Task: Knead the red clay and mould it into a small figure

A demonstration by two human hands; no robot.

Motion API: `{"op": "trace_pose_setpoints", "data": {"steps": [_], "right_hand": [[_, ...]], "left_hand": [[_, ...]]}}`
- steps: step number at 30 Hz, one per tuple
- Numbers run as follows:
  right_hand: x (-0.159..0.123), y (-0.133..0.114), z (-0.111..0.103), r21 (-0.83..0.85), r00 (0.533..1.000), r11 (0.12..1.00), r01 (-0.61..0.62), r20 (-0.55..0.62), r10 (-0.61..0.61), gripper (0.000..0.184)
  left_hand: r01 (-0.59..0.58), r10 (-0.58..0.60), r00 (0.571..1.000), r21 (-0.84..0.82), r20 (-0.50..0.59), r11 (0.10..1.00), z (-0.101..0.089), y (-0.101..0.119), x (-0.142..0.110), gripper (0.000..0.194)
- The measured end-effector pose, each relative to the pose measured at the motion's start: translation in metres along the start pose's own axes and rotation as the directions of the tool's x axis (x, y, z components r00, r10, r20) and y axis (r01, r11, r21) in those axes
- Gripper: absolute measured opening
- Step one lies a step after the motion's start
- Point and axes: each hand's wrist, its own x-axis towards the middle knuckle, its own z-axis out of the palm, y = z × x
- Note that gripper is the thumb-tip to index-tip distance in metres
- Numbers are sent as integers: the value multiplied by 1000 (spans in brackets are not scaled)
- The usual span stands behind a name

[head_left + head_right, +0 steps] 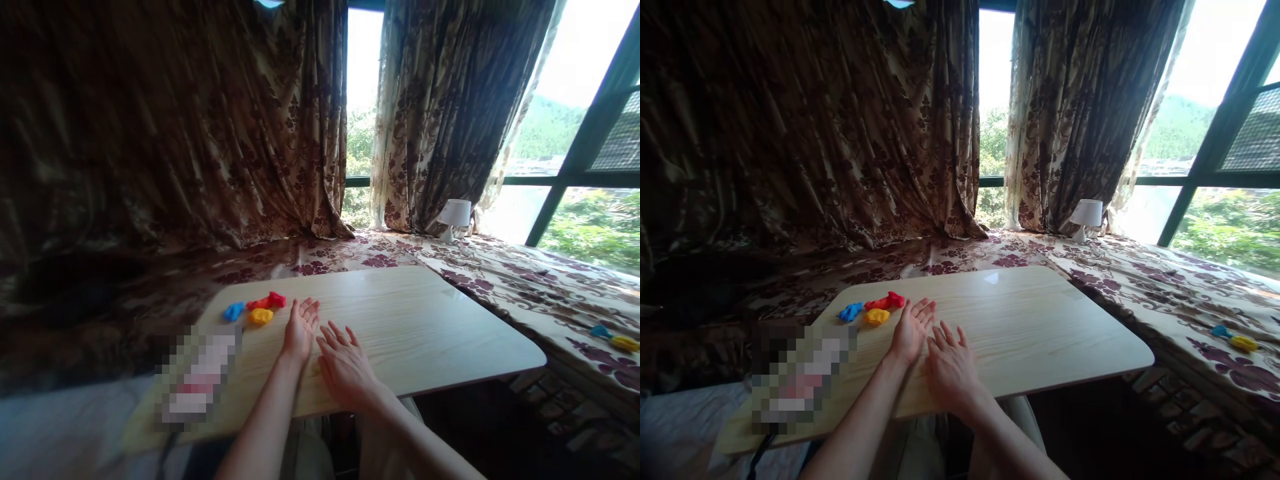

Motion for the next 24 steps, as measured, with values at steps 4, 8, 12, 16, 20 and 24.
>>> {"op": "trace_pose_setpoints", "data": {"steps": [4,8,12,16,20,24], "right_hand": [[35,20,-6,-35,972,972,-234,23,235,48],[1,32,-11,-55,968,968,-247,21,248,45],[-42,11,-3,-15,999,999,-43,11,43,42],[-14,0,1,0,999,1000,26,-21,-26,40],[29,31,-12,-44,977,977,-211,19,212,43],[3,51,-15,-60,967,965,-254,19,255,45]], "left_hand": [[9,-9,1000,2,11,1000,-1,0,1,36],[12,-12,1000,-5,4,1000,-1,0,2,36],[13,-13,1000,-9,4,1000,0,0,1,37],[6,-6,1000,8,-9,1000,1,0,-1,37],[10,-10,1000,13,4,1000,0,0,1,36],[17,-17,1000,5,-1,1000,-1,-1,4,35]]}}
